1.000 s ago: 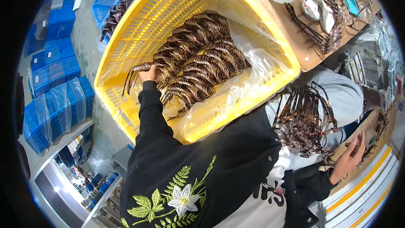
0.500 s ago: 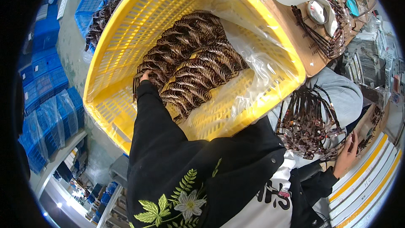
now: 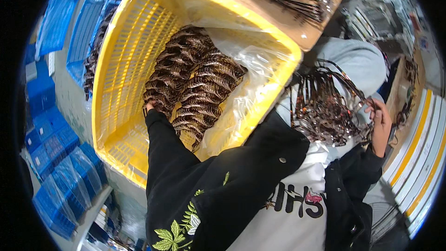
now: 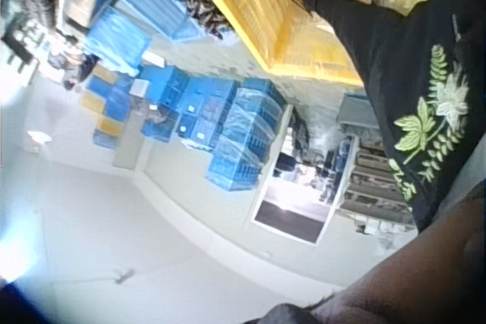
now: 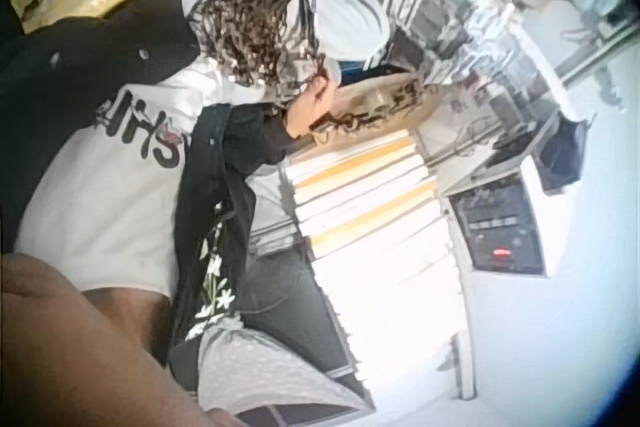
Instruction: The person repeatedly picks up coiled copper wire bundles, places them into a small testing device on the table, and then removes them to place into a yellow basket. The process is repeated continuously throughout the clip.
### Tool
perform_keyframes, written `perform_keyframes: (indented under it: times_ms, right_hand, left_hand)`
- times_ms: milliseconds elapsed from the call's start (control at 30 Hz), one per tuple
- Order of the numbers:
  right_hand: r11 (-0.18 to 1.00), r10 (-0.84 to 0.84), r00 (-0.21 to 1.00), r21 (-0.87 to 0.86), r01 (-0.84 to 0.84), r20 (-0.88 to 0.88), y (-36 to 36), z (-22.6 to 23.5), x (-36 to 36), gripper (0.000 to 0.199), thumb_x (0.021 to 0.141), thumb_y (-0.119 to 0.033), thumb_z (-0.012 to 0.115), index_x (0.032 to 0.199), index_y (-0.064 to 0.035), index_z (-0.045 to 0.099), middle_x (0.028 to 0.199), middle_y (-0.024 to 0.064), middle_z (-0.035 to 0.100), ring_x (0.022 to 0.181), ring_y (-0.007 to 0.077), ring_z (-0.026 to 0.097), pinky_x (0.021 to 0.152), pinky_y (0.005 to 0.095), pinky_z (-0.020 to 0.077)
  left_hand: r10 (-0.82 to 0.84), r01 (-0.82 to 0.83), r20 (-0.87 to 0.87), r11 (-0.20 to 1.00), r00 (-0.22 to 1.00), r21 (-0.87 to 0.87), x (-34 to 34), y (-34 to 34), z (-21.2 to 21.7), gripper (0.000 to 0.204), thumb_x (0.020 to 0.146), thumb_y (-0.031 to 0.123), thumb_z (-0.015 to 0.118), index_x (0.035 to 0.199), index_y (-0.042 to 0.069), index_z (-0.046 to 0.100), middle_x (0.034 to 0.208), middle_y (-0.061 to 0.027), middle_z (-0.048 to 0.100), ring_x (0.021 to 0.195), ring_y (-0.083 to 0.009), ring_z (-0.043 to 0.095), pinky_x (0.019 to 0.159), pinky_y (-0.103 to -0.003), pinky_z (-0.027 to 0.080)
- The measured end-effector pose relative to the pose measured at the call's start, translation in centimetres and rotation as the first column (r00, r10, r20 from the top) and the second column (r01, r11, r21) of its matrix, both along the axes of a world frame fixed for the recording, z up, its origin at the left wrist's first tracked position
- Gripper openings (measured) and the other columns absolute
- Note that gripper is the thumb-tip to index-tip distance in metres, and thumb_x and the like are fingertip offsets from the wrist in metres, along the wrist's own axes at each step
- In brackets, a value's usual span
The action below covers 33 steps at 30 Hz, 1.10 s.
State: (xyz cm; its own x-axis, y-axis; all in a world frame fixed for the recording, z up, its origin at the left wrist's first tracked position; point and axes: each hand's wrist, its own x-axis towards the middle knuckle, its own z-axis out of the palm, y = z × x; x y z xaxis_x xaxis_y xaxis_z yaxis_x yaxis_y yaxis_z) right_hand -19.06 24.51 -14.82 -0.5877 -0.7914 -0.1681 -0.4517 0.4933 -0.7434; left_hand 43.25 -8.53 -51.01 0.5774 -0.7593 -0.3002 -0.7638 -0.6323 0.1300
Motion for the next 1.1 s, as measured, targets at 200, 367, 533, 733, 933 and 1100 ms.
perform_keyframes:
  times_ms: [200,367,533,733,933,1100]
  right_hand:
    - [0.987,-0.001,1.0,-0.163,-0.002,-0.022,-0.1,-0.2,1.7,0.04,0.097,-0.033,0.044,0.109,0.0032,0.057,0.1,0.0085,0.062,0.087,0.0124,0.054,0.076,0.0249,0.0396]
    - [0.974,-0.074,0.991,-0.205,0.096,0.113,0.8,-1.6,2.4,0.051,0.097,-0.042,0.04,0.105,0.0044,0.058,0.1,0.0095,0.062,0.093,0.0158,0.057,0.086,0.0291,0.0428]
    - [0.965,-0.193,0.981,-0.186,0.183,-0.036,1.0,-1.4,2.2,0.028,0.093,-0.026,0.053,0.105,-0.0019,0.06,0.101,0.0067,0.062,0.09,0.014,0.057,0.079,0.0265,0.0425]
    - [0.992,-0.056,0.998,0.11,0.055,0.007,-0.1,-2.6,0.2,0.04,0.081,-0.02,0.068,0.113,-0.002,0.054,0.099,0.0067,0.063,0.079,0.0137,0.058,0.064,0.0271,0.0436]
    - [0.971,-0.095,0.987,-0.205,0.12,0.129,-0.4,-6.3,-0.1,0.029,0.078,-0.01,0.068,0.104,-0.0005,0.059,0.09,0.0063,0.065,0.084,0.0157,0.059,0.071,0.03,0.0456]
    - [0.971,-0.09,0.962,-0.237,0.027,-0.257,-0.7,-5.5,0.3,0.016,0.076,-0.011,0.067,0.089,-0.0032,0.064,0.086,0.0075,0.064,0.084,0.0244,0.059,0.074,0.0326,0.0467]
  left_hand:
    - [-0.096,0.095,0.035,0.995,0.995,0.028,-0.7,-0.4,-0.5,0.053,0.079,0.024,0.065,0.117,-0.007,0.045,0.112,-0.0219,0.051,0.102,-0.0299,0.052,0.09,-0.041,0.044]
    - [-0.243,0.241,0.069,0.97,0.967,0.038,-2.8,-2.9,-1.8,0.048,0.08,0.022,0.063,0.115,-0.007,0.046,0.11,-0.0212,0.053,0.101,-0.0295,0.053,0.09,-0.04,0.044]
    - [-0.292,0.29,0.125,0.956,0.948,0.04,-3.2,-5.1,-1.8,0.044,0.082,0.021,0.061,0.114,-0.006,0.048,0.108,-0.0206,0.054,0.099,-0.0292,0.054,0.089,-0.04,0.044]
    - [-0.251,0.262,0.178,0.964,0.952,-0.043,-3.1,-6.4,0.0,0.039,0.083,0.019,0.058,0.112,-0.006,0.05,0.105,-0.0198,0.056,0.097,-0.0287,0.055,0.088,-0.039,0.044]
    - [-0.122,0.18,0.169,0.902,0.978,-0.393,-4.5,-6.2,6.4,0.034,0.085,0.017,0.056,0.11,-0.005,0.052,0.102,-0.019,0.057,0.095,-0.0283,0.055,0.088,-0.039,0.044]
    - [-0.319,0.168,-0.043,0.603,0.947,-0.78,-12.6,-2.2,17.5,0.03,0.087,0.015,0.054,0.109,-0.005,0.054,0.1,-0.0183,0.059,0.094,-0.028,0.056,0.087,-0.038,0.044]
